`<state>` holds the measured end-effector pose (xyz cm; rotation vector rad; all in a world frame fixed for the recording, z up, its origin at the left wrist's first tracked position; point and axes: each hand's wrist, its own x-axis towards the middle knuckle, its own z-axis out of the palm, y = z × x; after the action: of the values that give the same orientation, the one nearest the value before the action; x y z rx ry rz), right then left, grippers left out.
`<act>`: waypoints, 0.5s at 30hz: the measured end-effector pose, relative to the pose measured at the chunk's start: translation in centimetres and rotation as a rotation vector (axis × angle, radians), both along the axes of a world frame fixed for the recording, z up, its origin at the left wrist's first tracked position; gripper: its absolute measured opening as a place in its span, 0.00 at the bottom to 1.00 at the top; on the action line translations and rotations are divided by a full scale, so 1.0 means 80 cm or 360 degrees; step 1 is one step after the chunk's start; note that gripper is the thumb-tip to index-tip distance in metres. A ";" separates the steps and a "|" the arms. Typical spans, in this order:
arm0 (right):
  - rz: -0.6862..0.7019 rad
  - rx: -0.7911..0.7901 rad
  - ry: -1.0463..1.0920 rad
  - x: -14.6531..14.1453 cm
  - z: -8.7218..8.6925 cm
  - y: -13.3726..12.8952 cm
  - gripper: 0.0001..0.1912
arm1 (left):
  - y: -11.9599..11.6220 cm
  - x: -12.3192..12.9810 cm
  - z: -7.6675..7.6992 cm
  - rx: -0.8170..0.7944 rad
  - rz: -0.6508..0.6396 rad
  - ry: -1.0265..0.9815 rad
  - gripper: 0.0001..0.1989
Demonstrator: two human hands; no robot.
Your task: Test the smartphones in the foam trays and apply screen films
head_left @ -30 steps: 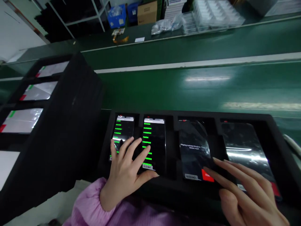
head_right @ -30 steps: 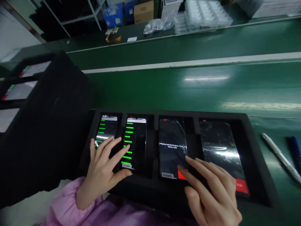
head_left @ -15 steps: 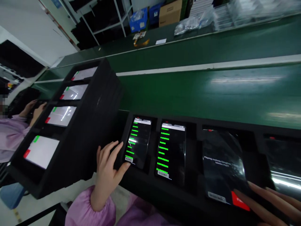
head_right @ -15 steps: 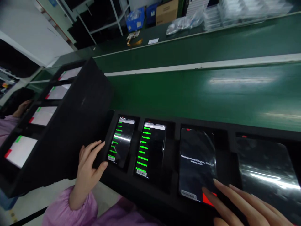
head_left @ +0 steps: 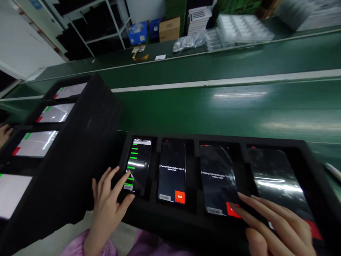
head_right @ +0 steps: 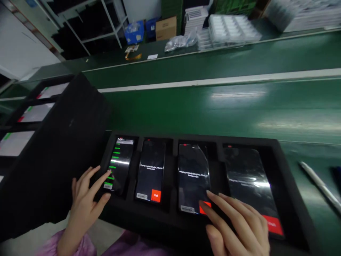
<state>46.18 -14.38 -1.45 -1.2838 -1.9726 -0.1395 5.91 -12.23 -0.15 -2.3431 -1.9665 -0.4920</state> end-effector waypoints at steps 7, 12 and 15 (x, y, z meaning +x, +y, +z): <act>-0.0035 0.0034 0.0074 -0.008 0.026 0.004 0.17 | 0.009 0.032 0.019 0.0458 -0.0181 -0.0389 0.28; 0.0100 -0.0086 0.0295 -0.034 0.040 -0.003 0.14 | 0.029 0.128 0.035 0.0491 -0.0850 -0.0505 0.17; 0.0112 -0.0124 0.0159 -0.054 0.033 -0.013 0.09 | 0.026 0.185 0.039 0.0411 -0.1158 -0.0662 0.09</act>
<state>41.90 -15.43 1.20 -1.2445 -1.9514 0.0356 20.69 -10.17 2.98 -2.8722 -0.9629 -1.2599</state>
